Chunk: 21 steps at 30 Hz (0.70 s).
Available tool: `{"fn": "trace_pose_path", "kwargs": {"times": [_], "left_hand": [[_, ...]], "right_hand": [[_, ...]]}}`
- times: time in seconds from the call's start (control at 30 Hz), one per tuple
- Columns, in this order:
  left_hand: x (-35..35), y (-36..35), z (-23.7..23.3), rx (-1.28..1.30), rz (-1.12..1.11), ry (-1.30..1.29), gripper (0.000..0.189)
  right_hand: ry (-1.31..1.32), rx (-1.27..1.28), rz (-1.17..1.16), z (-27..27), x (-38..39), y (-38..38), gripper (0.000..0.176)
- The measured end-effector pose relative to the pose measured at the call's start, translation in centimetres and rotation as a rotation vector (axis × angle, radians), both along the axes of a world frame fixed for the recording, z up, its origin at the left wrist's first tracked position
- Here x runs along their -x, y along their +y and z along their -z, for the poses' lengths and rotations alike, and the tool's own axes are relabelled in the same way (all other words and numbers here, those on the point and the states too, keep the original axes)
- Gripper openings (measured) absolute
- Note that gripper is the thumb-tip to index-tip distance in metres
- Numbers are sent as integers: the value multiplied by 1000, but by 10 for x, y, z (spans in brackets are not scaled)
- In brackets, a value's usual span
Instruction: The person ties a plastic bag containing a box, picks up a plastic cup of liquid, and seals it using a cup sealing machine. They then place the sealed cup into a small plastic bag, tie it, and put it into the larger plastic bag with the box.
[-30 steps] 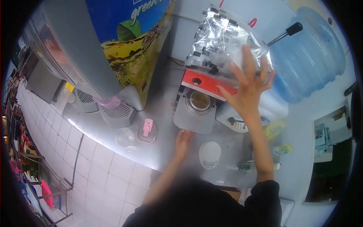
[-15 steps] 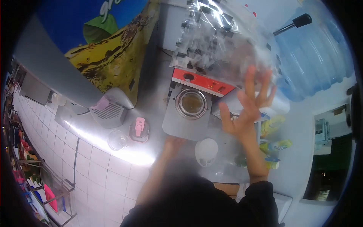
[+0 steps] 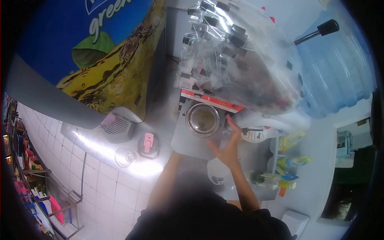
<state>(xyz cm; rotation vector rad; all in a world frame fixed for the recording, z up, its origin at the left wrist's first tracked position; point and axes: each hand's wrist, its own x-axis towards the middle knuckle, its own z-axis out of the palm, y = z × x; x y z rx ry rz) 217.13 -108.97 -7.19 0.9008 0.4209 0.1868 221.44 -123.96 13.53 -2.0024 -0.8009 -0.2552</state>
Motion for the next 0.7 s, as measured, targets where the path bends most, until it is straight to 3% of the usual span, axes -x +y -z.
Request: {"fn": "trace_pose_path", "kwargs": {"times": [0.1, 0.2, 0.33, 0.4, 0.63, 0.7], "left_hand": [[-2, 2, -2, -16, -9, 13, 51], [-5, 2, -3, -36, -19, 27, 51], [-10, 5, -4, -64, -33, 38, 51], [-11, 5, -1, -83, -34, 41, 51], [-9, 6, -1, -142, -11, 43, 51], [1, 4, -10, -154, 14, 32, 51]], "right_hand": [[45, 61, -88, 24, -6, 7, 99], [19, 90, -36, 38, -6, 15, 111], [37, 7, -12, 42, -12, 26, 114], [189, -287, -72, 39, -13, 28, 109], [133, -340, -83, 30, -16, 40, 111], [109, -493, -112, 25, -9, 42, 110]]}}
